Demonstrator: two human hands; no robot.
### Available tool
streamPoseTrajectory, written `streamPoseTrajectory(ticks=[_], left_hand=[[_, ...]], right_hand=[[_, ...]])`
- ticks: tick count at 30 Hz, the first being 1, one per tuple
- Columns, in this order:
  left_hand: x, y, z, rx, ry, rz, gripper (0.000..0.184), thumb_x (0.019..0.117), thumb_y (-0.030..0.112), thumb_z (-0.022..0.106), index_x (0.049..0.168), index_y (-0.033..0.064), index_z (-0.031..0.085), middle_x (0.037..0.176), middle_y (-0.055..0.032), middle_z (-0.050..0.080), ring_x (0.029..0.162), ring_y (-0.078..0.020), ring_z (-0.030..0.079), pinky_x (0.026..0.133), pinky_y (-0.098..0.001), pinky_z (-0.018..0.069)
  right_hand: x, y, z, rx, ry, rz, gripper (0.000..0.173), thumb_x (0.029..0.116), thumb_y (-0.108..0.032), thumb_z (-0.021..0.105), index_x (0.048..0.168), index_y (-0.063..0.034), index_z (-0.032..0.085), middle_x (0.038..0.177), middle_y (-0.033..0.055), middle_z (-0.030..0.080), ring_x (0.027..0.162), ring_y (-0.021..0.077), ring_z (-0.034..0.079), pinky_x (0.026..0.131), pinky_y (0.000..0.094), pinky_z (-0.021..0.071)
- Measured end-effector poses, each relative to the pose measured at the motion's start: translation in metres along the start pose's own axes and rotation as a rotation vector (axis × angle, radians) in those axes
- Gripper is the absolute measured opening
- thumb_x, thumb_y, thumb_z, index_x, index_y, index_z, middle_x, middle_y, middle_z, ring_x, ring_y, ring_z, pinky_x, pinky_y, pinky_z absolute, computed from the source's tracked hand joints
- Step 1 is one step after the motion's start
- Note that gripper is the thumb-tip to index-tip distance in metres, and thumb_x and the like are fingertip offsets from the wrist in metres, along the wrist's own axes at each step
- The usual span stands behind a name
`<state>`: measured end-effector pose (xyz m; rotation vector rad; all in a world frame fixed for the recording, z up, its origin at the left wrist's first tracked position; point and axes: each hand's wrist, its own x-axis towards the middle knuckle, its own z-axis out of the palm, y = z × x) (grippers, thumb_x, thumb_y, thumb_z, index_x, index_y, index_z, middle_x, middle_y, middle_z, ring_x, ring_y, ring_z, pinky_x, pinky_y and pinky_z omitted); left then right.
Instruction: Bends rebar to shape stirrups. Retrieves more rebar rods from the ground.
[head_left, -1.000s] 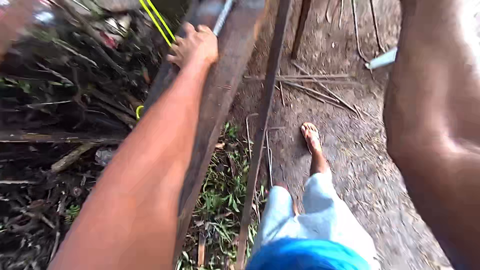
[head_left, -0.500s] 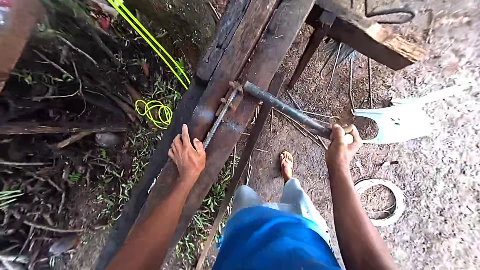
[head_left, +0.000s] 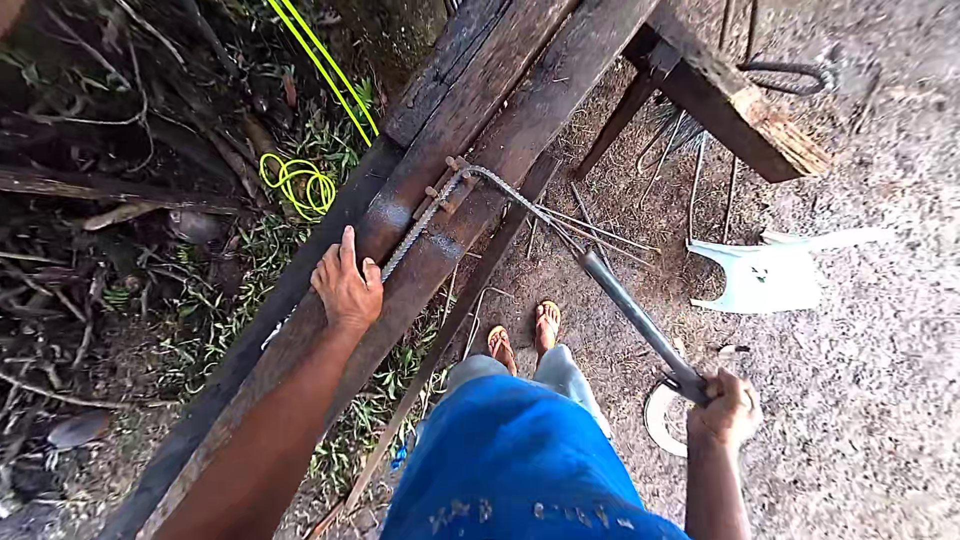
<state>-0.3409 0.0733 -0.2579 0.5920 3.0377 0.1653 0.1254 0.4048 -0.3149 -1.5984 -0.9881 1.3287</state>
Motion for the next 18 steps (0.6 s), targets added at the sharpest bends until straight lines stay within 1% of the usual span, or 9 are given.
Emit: streamPoseTrajectory(ticks=[1, 2, 4, 6, 7, 10, 14, 16, 18], left_hand=[[0.0, 0.001, 0.0, -0.009, 0.001, 0.0, 0.061, 0.1035, 0.036, 0.036, 0.162, 0.0191, 0.03, 0.149, -0.0256, 0.049, 0.137, -0.0463, 0.046, 0.11, -0.0665, 0.0331], [0.0, 0.001, 0.0, -0.022, 0.003, 0.004, 0.061, 0.1037, 0.036, 0.036, 0.162, 0.0179, 0.031, 0.148, -0.0269, 0.048, 0.136, -0.0473, 0.046, 0.109, -0.0674, 0.0328], [-0.001, -0.001, 0.001, -0.037, 0.006, 0.016, 0.062, 0.1036, 0.038, 0.035, 0.162, 0.0177, 0.03, 0.148, -0.0273, 0.048, 0.135, -0.048, 0.047, 0.109, -0.0682, 0.0328], [-0.002, -0.002, 0.002, -0.041, 0.01, 0.027, 0.063, 0.1033, 0.04, 0.033, 0.162, 0.0188, 0.029, 0.148, -0.0263, 0.048, 0.135, -0.0478, 0.047, 0.108, -0.0683, 0.0335], [-0.001, -0.001, 0.001, -0.05, 0.013, 0.026, 0.063, 0.103, 0.041, 0.034, 0.162, 0.0187, 0.029, 0.148, -0.0265, 0.048, 0.135, -0.0481, 0.047, 0.108, -0.0683, 0.033], [-0.001, 0.001, 0.0, -0.082, 0.021, 0.016, 0.063, 0.1027, 0.042, 0.037, 0.162, 0.0198, 0.032, 0.145, -0.0288, 0.049, 0.135, -0.0502, 0.046, 0.109, -0.069, 0.0308], [-0.001, -0.001, 0.0, -0.106, 0.042, 0.03, 0.063, 0.1026, 0.042, 0.038, 0.161, 0.0181, 0.033, 0.143, -0.0302, 0.05, 0.134, -0.0512, 0.046, 0.109, -0.069, 0.031], [-0.001, -0.001, -0.004, -0.129, 0.031, 0.036, 0.062, 0.1033, 0.04, 0.039, 0.161, 0.0162, 0.034, 0.144, -0.0325, 0.049, 0.134, -0.0537, 0.045, 0.108, -0.0716, 0.0305], [-0.002, -0.001, -0.005, -0.129, 0.036, 0.03, 0.062, 0.103, 0.041, 0.039, 0.16, 0.0168, 0.034, 0.143, -0.0324, 0.049, 0.133, -0.0536, 0.046, 0.107, -0.0717, 0.031]], right_hand=[[0.001, -0.001, -0.025, -0.042, 0.07, 0.012, 0.023, 0.0994, -0.007, 0.05, 0.078, -0.016, 0.05, 0.055, -0.0093, 0.049, 0.047, 0.005, 0.05, 0.053, 0.0242, 0.0514], [0.0, -0.004, -0.048, -0.086, 0.13, 0.018, 0.02, 0.1001, -0.007, 0.051, 0.082, -0.0153, 0.05, 0.056, -0.0098, 0.048, 0.048, 0.0043, 0.051, 0.053, 0.0243, 0.0531], [-0.008, -0.008, -0.084, -0.137, 0.26, 0.033, 0.013, 0.099, -0.009, 0.055, 0.087, -0.0136, 0.051, 0.06, -0.0084, 0.049, 0.05, 0.0048, 0.052, 0.055, 0.0258, 0.0538], [-0.016, -0.012, -0.105, -0.136, 0.355, 0.046, 0.007, 0.0983, -0.01, 0.057, 0.093, -0.0113, 0.052, 0.066, -0.0061, 0.051, 0.053, 0.0065, 0.054, 0.056, 0.0281, 0.0548], [-0.021, -0.013, -0.109, -0.115, 0.386, 0.047, 0.006, 0.0984, -0.011, 0.058, 0.095, -0.0112, 0.053, 0.067, -0.0055, 0.051, 0.054, 0.0072, 0.054, 0.057, 0.029, 0.0543], [-0.031, -0.019, -0.101, -0.024, 0.38, 0.015, 0.005, 0.0999, -0.011, 0.055, 0.097, -0.0119, 0.052, 0.067, -0.0052, 0.05, 0.055, 0.0073, 0.054, 0.058, 0.0292, 0.0548], [-0.029, -0.017, -0.064, 0.097, 0.237, -0.022, 0.017, 0.1022, -0.011, 0.052, 0.086, -0.0136, 0.054, 0.056, -0.0069, 0.046, 0.049, 0.0073, 0.051, 0.056, 0.0276, 0.0532], [-0.026, -0.019, -0.037, 0.119, 0.137, -0.039, 0.023, 0.102, -0.01, 0.051, 0.08, -0.0152, 0.053, 0.053, -0.0082, 0.044, 0.046, 0.0065, 0.048, 0.054, 0.0261, 0.051], [-0.027, -0.024, -0.01, 0.143, 0.05, -0.07, 0.026, 0.1022, -0.007, 0.049, 0.077, -0.0155, 0.051, 0.052, -0.0082, 0.043, 0.045, 0.0066, 0.046, 0.053, 0.0259, 0.0506]])
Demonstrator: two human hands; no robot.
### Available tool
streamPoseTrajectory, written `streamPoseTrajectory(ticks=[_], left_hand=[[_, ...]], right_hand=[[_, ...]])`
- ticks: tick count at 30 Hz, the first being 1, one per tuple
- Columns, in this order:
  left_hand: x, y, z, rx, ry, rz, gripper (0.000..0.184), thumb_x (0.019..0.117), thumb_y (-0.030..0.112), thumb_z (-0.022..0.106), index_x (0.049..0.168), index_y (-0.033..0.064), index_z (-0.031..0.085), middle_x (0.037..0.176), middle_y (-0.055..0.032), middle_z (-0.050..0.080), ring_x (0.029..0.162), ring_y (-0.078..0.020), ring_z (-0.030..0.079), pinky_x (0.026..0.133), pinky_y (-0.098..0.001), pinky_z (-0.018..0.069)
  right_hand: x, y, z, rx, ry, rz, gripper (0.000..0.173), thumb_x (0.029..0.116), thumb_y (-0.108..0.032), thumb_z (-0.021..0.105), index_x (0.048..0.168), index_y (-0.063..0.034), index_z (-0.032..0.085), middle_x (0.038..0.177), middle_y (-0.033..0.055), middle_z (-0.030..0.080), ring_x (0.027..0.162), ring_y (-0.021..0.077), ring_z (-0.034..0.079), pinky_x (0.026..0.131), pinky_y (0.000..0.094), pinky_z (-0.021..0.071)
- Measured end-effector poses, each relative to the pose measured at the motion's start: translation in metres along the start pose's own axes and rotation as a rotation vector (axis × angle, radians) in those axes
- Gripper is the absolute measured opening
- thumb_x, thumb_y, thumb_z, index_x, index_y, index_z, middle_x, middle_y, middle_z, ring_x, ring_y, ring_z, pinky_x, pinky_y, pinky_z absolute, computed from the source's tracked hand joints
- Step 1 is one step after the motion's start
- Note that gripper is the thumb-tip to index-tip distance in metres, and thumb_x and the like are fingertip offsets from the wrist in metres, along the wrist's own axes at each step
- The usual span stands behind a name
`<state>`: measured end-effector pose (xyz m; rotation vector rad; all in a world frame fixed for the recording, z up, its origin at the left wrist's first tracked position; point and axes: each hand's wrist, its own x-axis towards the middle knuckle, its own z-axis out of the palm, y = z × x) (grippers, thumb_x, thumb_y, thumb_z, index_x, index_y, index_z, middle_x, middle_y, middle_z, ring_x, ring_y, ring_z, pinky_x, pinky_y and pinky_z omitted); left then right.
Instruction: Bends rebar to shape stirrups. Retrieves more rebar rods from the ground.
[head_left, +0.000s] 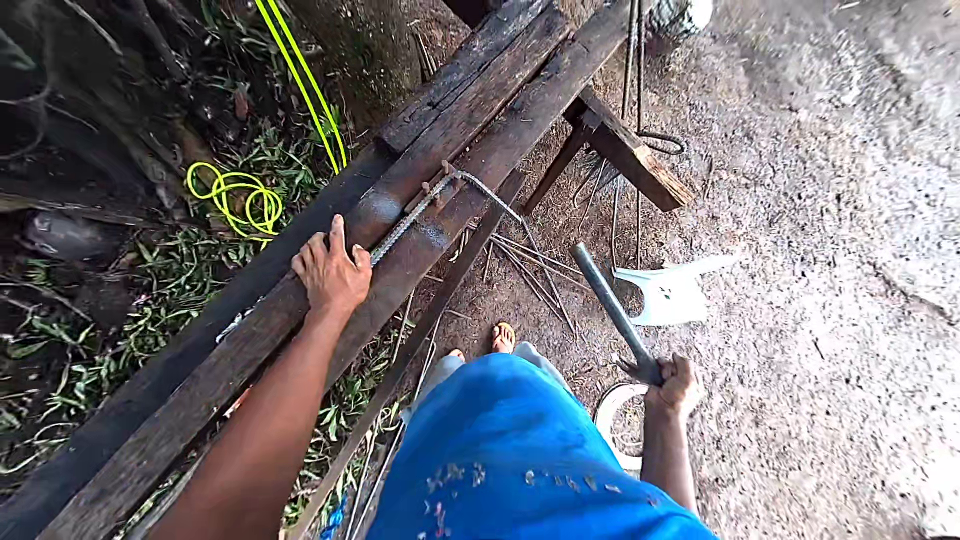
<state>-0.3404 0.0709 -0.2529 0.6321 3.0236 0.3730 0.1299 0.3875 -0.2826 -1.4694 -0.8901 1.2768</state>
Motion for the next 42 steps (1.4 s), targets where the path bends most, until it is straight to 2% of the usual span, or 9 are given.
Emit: streamPoseTrajectory(ticks=[2, 5, 13, 20, 28, 35, 39, 42], left_hand=[[0.001, 0.0, 0.001, 0.007, 0.007, -0.002, 0.062, 0.1028, 0.041, 0.038, 0.161, 0.0182, 0.034, 0.143, -0.0316, 0.05, 0.133, -0.0528, 0.046, 0.107, -0.0712, 0.032], [0.001, 0.0, 0.001, 0.018, -0.007, -0.006, 0.063, 0.1024, 0.042, 0.038, 0.161, 0.0188, 0.034, 0.143, -0.0305, 0.05, 0.133, -0.0517, 0.047, 0.107, -0.0705, 0.0323], [0.002, 0.001, 0.003, 0.033, -0.001, -0.006, 0.061, 0.1031, 0.04, 0.036, 0.161, 0.0194, 0.035, 0.142, -0.0304, 0.05, 0.131, -0.0517, 0.048, 0.104, -0.0702, 0.0331], [0.003, -0.001, 0.004, 0.034, 0.002, -0.012, 0.058, 0.1044, 0.035, 0.034, 0.161, 0.0209, 0.036, 0.141, -0.0283, 0.052, 0.132, -0.05, 0.048, 0.105, -0.069, 0.0333], [0.003, -0.003, 0.006, 0.029, 0.022, -0.012, 0.056, 0.1045, 0.034, 0.034, 0.159, 0.023, 0.039, 0.14, -0.0271, 0.054, 0.132, -0.0484, 0.049, 0.105, -0.0686, 0.0345], [0.001, 0.0, 0.004, 0.033, 0.025, -0.02, 0.057, 0.1034, 0.03, 0.034, 0.159, 0.0221, 0.039, 0.14, -0.0268, 0.055, 0.13, -0.0484, 0.05, 0.104, -0.0673, 0.0351], [0.002, -0.002, 0.003, 0.059, 0.026, -0.026, 0.057, 0.1031, 0.031, 0.034, 0.16, 0.0229, 0.039, 0.14, -0.0255, 0.055, 0.13, -0.0462, 0.051, 0.105, -0.0655, 0.0359], [0.003, -0.003, 0.005, 0.061, 0.014, -0.025, 0.058, 0.1029, 0.031, 0.034, 0.16, 0.0239, 0.038, 0.14, -0.0247, 0.055, 0.131, -0.0446, 0.051, 0.105, -0.0649, 0.0354]], right_hand=[[0.002, 0.0, 0.022, 0.025, -0.06, -0.028, 0.028, 0.1021, -0.005, 0.048, 0.076, -0.0145, 0.05, 0.051, -0.0076, 0.044, 0.045, 0.007, 0.048, 0.054, 0.0264, 0.0522], [0.008, 0.0, 0.045, 0.042, -0.125, -0.047, 0.031, 0.1008, -0.003, 0.047, 0.072, -0.0137, 0.05, 0.051, -0.0066, 0.045, 0.044, 0.007, 0.046, 0.053, 0.0253, 0.0498], [0.036, 0.009, 0.077, 0.043, -0.269, -0.088, 0.032, 0.0974, 0.0, 0.048, 0.069, -0.0142, 0.048, 0.051, -0.0053, 0.049, 0.045, 0.0072, 0.048, 0.052, 0.0248, 0.0498], [0.043, 0.017, 0.107, 0.079, -0.338, -0.05, 0.034, 0.0977, 0.002, 0.046, 0.068, -0.0136, 0.049, 0.051, -0.0051, 0.05, 0.045, 0.0071, 0.049, 0.053, 0.0249, 0.0509], [0.04, 0.0, 0.155, 0.086, -0.483, 0.026, 0.032, 0.0973, 0.001, 0.045, 0.069, -0.0135, 0.048, 0.053, -0.0044, 0.049, 0.048, 0.008, 0.049, 0.056, 0.0257, 0.0513], [0.016, -0.014, 0.19, 0.079, -0.587, 0.053, 0.031, 0.0965, 0.001, 0.05, 0.068, -0.0132, 0.048, 0.055, -0.0025, 0.053, 0.05, 0.0083, 0.052, 0.057, 0.0253, 0.0512], [0.005, -0.006, 0.2, 0.091, -0.63, 0.027, 0.031, 0.101, -0.003, 0.049, 0.071, -0.0116, 0.052, 0.059, -0.0009, 0.058, 0.054, 0.0098, 0.057, 0.061, 0.0263, 0.0539], [0.004, -0.007, 0.196, 0.077, -0.683, -0.089, 0.032, 0.1025, -0.006, 0.049, 0.072, -0.0135, 0.053, 0.059, -0.0024, 0.061, 0.053, 0.0089, 0.059, 0.06, 0.0257, 0.0549]])
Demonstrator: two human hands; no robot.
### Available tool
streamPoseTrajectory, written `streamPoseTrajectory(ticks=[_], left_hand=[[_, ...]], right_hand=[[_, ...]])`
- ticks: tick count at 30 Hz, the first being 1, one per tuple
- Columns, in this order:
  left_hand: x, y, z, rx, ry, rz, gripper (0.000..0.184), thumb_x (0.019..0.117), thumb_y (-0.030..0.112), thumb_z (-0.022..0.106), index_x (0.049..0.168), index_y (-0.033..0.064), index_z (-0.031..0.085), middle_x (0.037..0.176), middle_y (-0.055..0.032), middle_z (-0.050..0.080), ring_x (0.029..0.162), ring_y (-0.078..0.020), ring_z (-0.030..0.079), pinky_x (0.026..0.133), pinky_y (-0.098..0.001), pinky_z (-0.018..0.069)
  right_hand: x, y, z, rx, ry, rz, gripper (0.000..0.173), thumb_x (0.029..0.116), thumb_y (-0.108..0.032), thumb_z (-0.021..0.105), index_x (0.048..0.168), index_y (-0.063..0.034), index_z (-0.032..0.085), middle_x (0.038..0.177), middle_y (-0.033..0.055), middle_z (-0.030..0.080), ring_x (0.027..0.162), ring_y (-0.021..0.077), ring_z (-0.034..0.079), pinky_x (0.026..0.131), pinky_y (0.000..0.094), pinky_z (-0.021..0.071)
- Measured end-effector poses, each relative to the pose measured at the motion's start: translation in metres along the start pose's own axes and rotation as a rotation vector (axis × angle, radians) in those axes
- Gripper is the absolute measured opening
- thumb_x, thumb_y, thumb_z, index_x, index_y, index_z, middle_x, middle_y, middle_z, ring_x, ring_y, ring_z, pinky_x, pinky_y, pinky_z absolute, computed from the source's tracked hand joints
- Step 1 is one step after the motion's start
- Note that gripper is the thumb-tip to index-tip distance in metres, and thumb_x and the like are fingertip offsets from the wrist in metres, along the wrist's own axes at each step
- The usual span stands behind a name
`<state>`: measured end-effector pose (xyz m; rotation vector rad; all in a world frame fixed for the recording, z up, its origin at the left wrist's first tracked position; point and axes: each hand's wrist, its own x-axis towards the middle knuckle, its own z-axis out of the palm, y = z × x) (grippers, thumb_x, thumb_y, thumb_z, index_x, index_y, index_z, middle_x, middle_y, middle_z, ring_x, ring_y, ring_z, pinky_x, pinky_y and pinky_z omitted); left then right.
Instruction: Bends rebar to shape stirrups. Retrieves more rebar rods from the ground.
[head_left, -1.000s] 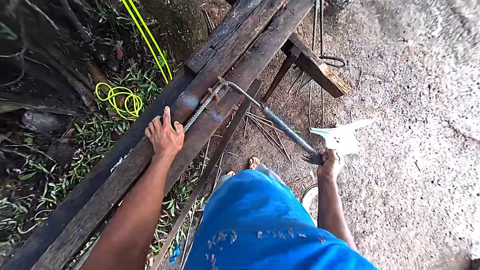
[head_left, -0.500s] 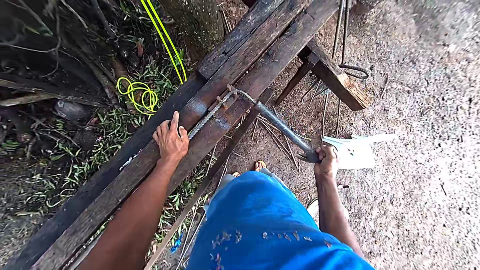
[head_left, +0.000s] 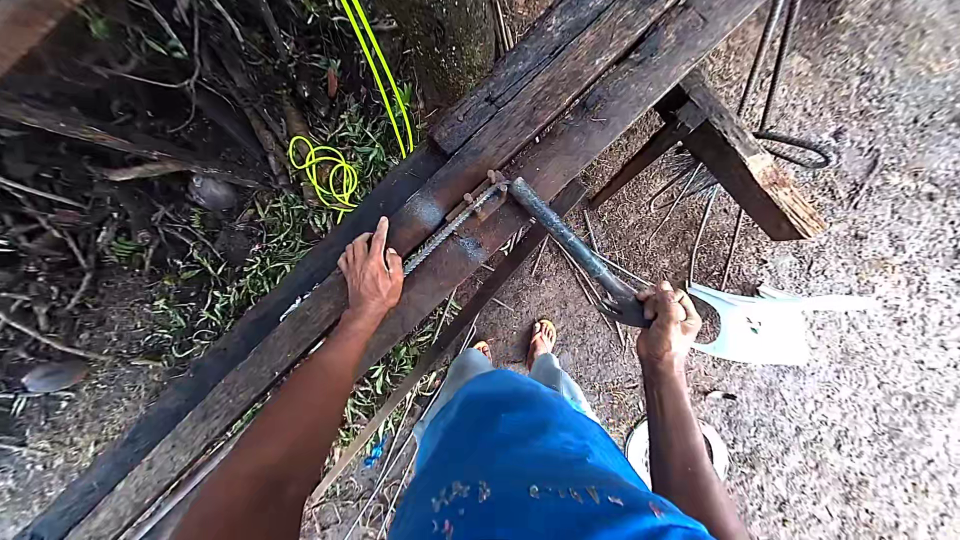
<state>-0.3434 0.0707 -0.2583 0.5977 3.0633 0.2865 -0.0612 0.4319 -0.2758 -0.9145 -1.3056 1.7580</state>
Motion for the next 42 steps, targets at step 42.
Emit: streamPoseTrajectory(ticks=[42], left_hand=[[0.002, -0.009, -0.005, -0.057, -0.015, 0.112, 0.065, 0.106, 0.05, 0.02, 0.158, 0.0147, 0.039, 0.153, -0.0294, 0.044, 0.144, -0.049, 0.037, 0.107, -0.0731, 0.0295]], right_hand=[[-0.047, 0.018, 0.029, -0.134, 0.174, -0.418, 0.023, 0.0936, -0.011, 0.059, 0.076, -0.0188, 0.046, 0.061, -0.0078, 0.049, 0.056, 0.0077, 0.052, 0.063, 0.0316, 0.0528]])
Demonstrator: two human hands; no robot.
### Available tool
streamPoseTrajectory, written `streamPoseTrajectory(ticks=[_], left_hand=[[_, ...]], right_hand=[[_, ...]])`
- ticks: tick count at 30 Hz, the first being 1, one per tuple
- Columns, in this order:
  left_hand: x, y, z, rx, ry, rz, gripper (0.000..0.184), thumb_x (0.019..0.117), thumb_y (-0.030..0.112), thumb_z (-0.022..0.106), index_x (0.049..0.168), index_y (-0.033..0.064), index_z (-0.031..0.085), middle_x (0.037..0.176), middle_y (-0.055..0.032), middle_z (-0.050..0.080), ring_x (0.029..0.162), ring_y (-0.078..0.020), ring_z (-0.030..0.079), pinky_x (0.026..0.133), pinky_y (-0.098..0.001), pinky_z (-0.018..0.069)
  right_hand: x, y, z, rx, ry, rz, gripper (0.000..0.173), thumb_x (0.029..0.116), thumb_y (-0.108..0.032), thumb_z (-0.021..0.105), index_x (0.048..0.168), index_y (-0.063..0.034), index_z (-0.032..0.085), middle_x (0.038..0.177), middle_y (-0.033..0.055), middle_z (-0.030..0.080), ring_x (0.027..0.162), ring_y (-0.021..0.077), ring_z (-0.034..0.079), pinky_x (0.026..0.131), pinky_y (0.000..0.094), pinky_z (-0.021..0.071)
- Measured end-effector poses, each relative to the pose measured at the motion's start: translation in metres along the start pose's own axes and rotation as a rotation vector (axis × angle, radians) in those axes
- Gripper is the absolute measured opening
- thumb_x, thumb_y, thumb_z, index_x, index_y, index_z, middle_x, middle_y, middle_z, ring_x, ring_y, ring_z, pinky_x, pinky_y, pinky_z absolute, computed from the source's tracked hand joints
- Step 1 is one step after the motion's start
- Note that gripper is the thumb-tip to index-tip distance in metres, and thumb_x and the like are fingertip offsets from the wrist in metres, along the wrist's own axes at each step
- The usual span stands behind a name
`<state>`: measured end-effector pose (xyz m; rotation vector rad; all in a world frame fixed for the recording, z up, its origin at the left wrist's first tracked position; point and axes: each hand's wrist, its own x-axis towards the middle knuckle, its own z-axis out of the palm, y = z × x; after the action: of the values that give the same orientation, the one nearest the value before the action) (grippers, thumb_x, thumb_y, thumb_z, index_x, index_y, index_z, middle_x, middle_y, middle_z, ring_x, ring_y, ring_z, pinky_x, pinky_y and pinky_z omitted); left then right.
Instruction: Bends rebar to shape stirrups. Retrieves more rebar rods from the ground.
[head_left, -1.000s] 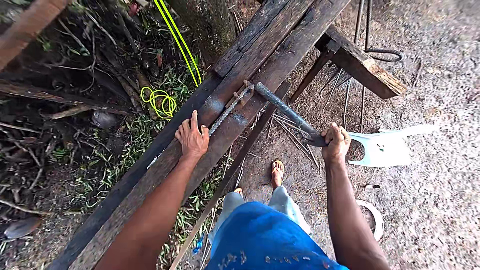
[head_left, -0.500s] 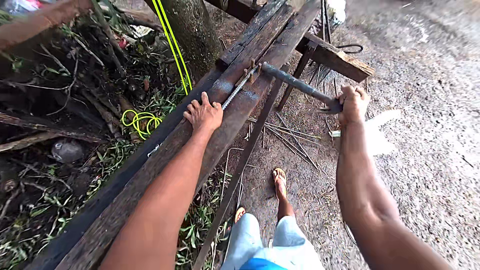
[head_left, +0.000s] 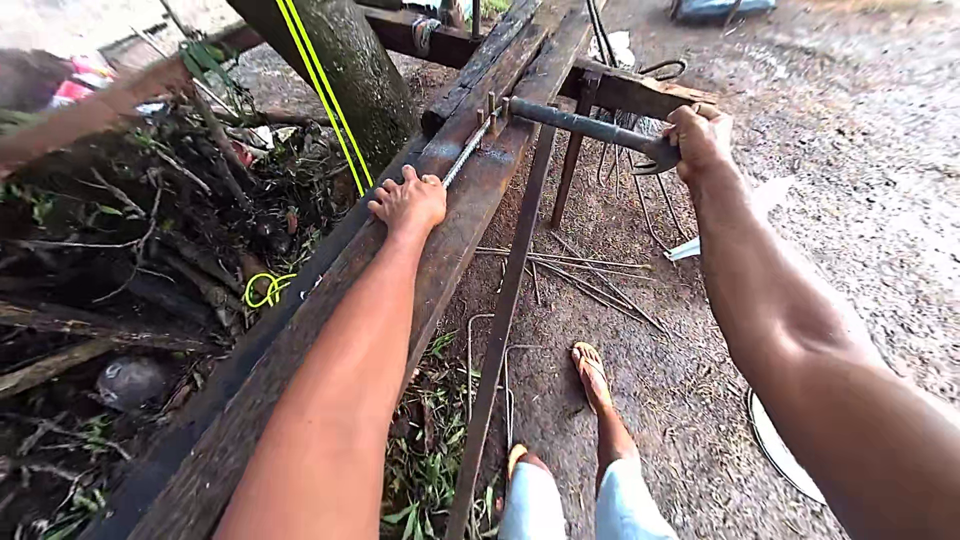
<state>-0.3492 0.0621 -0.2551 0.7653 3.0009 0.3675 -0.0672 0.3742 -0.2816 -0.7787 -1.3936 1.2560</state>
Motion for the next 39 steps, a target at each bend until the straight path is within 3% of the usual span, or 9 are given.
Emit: streamPoseTrajectory(ticks=[7, 13, 15, 17, 19, 23, 27, 31, 39], left_hand=[[-0.003, 0.004, -0.002, 0.036, -0.027, -0.035, 0.063, 0.1065, 0.047, 0.026, 0.163, 0.0176, 0.03, 0.151, -0.0294, 0.044, 0.14, -0.0487, 0.041, 0.107, -0.0688, 0.0336], [-0.005, 0.009, -0.003, 0.065, -0.067, -0.067, 0.06, 0.1064, 0.04, 0.032, 0.163, 0.0214, 0.028, 0.151, -0.0268, 0.045, 0.138, -0.048, 0.043, 0.107, -0.0693, 0.0329], [-0.004, 0.011, -0.004, 0.074, -0.064, -0.092, 0.059, 0.1062, 0.037, 0.035, 0.163, 0.0227, 0.03, 0.15, -0.0254, 0.047, 0.137, -0.0471, 0.044, 0.107, -0.0676, 0.0333], [-0.005, 0.014, -0.004, 0.085, -0.07, -0.11, 0.059, 0.106, 0.036, 0.036, 0.163, 0.0232, 0.029, 0.151, -0.0252, 0.046, 0.138, -0.0463, 0.044, 0.107, -0.0671, 0.0327], [-0.005, 0.015, -0.002, 0.1, -0.064, -0.113, 0.06, 0.1051, 0.035, 0.037, 0.163, 0.0231, 0.029, 0.15, -0.0249, 0.047, 0.137, -0.0455, 0.044, 0.108, -0.0668, 0.0326], [-0.004, 0.017, -0.001, 0.118, -0.066, -0.11, 0.059, 0.1055, 0.035, 0.038, 0.163, 0.023, 0.031, 0.15, -0.0248, 0.047, 0.137, -0.0458, 0.045, 0.107, -0.0668, 0.0332], [-0.004, 0.016, 0.001, 0.097, -0.064, -0.101, 0.059, 0.1058, 0.037, 0.037, 0.162, 0.0236, 0.03, 0.15, -0.0258, 0.046, 0.137, -0.0469, 0.044, 0.105, -0.0686, 0.0338], [-0.002, 0.012, 0.004, 0.082, -0.036, -0.081, 0.059, 0.1061, 0.04, 0.032, 0.162, 0.0217, 0.031, 0.15, -0.0278, 0.046, 0.137, -0.0491, 0.043, 0.105, -0.0702, 0.0334], [-0.005, 0.005, 0.001, 0.011, 0.002, -0.057, 0.058, 0.1064, 0.041, 0.03, 0.159, 0.0192, 0.038, 0.146, -0.0279, 0.05, 0.137, -0.0472, 0.045, 0.105, -0.0683, 0.035]], right_hand=[[0.011, 0.033, -0.01, -0.068, -0.035, 0.148, 0.016, 0.0947, -0.022, 0.064, 0.084, -0.0154, 0.055, 0.071, -0.0064, 0.058, 0.067, 0.0084, 0.059, 0.071, 0.0343, 0.0548], [0.001, 0.073, -0.029, 0.075, -0.275, 0.119, 0.021, 0.0954, -0.022, 0.064, 0.114, -0.0135, 0.058, 0.118, 0.0027, 0.068, 0.106, 0.0173, 0.068, 0.093, 0.0416, 0.0581], [0.006, 0.092, -0.028, 0.109, -0.279, 0.136, 0.025, 0.0947, -0.03, 0.065, 0.114, -0.0152, 0.06, 0.106, -0.002, 0.069, 0.093, 0.0129, 0.069, 0.086, 0.0376, 0.0605], [0.016, 0.101, -0.025, 0.147, -0.228, 0.148, 0.021, 0.0947, -0.036, 0.062, 0.106, -0.0182, 0.061, 0.087, -0.005, 0.069, 0.067, 0.0106, 0.067, 0.062, 0.032, 0.0609], [0.022, 0.101, -0.024, 0.204, -0.219, 0.162, 0.017, 0.0973, -0.036, 0.058, 0.104, -0.0201, 0.059, 0.086, -0.0044, 0.07, 0.058, 0.0109, 0.065, 0.051, 0.0293, 0.0577], [0.013, 0.083, -0.025, 0.359, -0.228, 0.124, 0.015, 0.0999, -0.026, 0.062, 0.109, -0.0131, 0.06, 0.117, 0.0071, 0.071, 0.066, 0.017, 0.07, 0.055, 0.0308, 0.0606], [-0.003, 0.06, -0.008, 0.374, 0.049, 0.188, 0.011, 0.1063, -0.022, 0.054, 0.108, -0.0112, 0.055, 0.09, 0.004, 0.075, 0.05, 0.0109, 0.061, 0.044, 0.0242, 0.0527], [0.005, 0.02, 0.004, 0.218, 0.189, 0.281, 0.023, 0.1013, -0.031, 0.065, 0.109, -0.0105, 0.059, 0.073, 0.0006, 0.065, 0.044, 0.0103, 0.053, 0.041, 0.0265, 0.0489], [-0.007, -0.004, 0.01, 0.126, 0.206, 0.24, 0.025, 0.1002, -0.024, 0.062, 0.121, -0.0104, 0.056, 0.077, 0.0028, 0.058, 0.045, 0.012, 0.049, 0.042, 0.0291, 0.0483]])
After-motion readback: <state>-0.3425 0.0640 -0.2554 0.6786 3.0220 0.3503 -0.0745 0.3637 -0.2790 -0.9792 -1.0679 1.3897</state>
